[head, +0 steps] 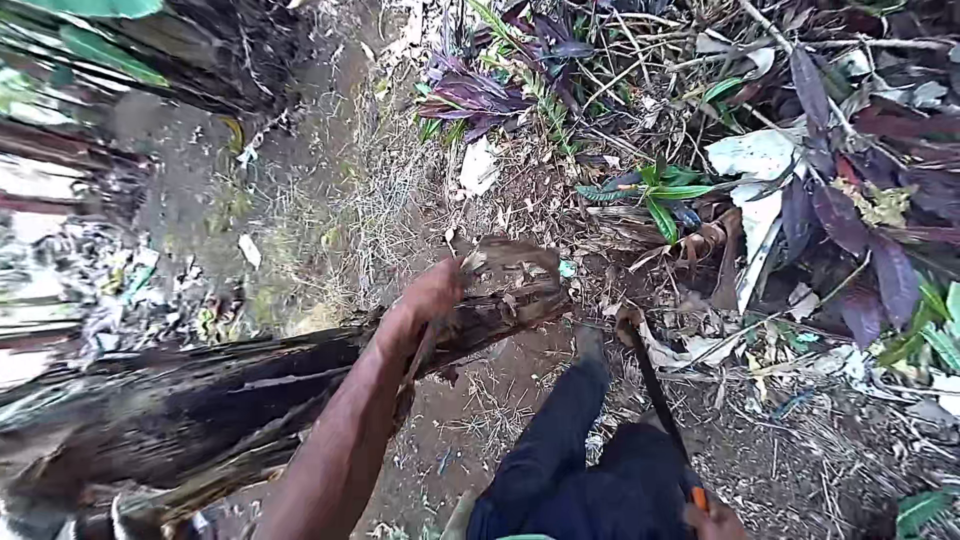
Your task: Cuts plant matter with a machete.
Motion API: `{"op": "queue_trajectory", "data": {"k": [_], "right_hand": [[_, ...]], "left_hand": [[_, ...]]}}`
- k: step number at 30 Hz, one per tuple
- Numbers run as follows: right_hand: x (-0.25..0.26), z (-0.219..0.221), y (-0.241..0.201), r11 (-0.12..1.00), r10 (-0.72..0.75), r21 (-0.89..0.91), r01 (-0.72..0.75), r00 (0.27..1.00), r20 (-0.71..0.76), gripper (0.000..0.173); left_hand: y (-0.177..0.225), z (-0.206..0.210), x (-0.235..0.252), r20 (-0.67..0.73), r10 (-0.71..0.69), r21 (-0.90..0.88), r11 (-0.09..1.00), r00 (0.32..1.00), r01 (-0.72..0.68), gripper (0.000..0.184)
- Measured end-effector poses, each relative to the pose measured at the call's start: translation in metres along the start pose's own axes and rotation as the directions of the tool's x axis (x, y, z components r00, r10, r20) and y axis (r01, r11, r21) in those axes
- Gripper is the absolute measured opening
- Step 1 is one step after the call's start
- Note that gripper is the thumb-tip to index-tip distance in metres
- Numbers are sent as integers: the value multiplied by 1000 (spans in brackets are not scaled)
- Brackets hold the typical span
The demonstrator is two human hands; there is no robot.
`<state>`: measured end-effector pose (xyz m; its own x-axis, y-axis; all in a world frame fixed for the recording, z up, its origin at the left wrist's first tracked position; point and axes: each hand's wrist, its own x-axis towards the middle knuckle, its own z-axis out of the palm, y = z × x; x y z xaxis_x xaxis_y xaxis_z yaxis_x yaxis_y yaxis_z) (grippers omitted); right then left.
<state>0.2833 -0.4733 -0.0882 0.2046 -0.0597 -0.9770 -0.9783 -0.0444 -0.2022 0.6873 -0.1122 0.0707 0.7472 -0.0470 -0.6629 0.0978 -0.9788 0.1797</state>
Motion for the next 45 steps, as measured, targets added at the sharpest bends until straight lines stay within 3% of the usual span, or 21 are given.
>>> {"op": "queue_trajectory", "data": {"k": [2,6,9,12,16,20,23,26,28,31,36,40,45], "right_hand": [[-4,-1,-20,995,-29,-93,31,999,18,32],[-9,-11,-43,963,-95,-247,110,993,71,34],[-8,-19,-49,937,-99,-323,131,989,112,35],[-3,-23,-54,899,-93,-411,150,983,155,37],[7,-23,-54,825,-157,-506,252,962,224,39],[38,-7,-69,688,-232,-624,371,927,295,41],[67,-1,-90,590,-194,-723,359,933,304,41],[86,-10,-94,538,-187,-762,361,932,310,39],[97,-8,-87,503,-153,-792,346,938,312,40],[118,9,-72,503,-133,-810,301,953,272,40],[139,42,-49,550,-111,-789,275,960,257,40],[107,31,-52,603,-195,-727,328,944,264,39],[102,27,-46,543,-314,-721,432,900,302,32]], "left_hand": [[25,-11,31,24,114,-12,993,993,-113,29],[90,-23,115,180,313,131,932,932,-338,28],[145,-31,153,208,418,219,862,885,-458,25],[174,-32,172,171,461,232,840,871,-490,24],[179,-30,192,101,463,227,851,881,-474,23],[171,-35,191,48,448,225,866,893,-446,20],[142,-36,192,12,379,388,851,925,-353,19],[87,-12,205,0,78,573,817,997,-64,24],[49,27,222,31,-104,614,787,994,63,24],[13,84,253,106,-251,575,805,962,147,29],[-24,168,282,268,-324,537,832,907,138,33],[-45,242,260,381,-418,562,813,824,152,48],[-53,242,256,457,-408,595,801,790,70,64]]}}
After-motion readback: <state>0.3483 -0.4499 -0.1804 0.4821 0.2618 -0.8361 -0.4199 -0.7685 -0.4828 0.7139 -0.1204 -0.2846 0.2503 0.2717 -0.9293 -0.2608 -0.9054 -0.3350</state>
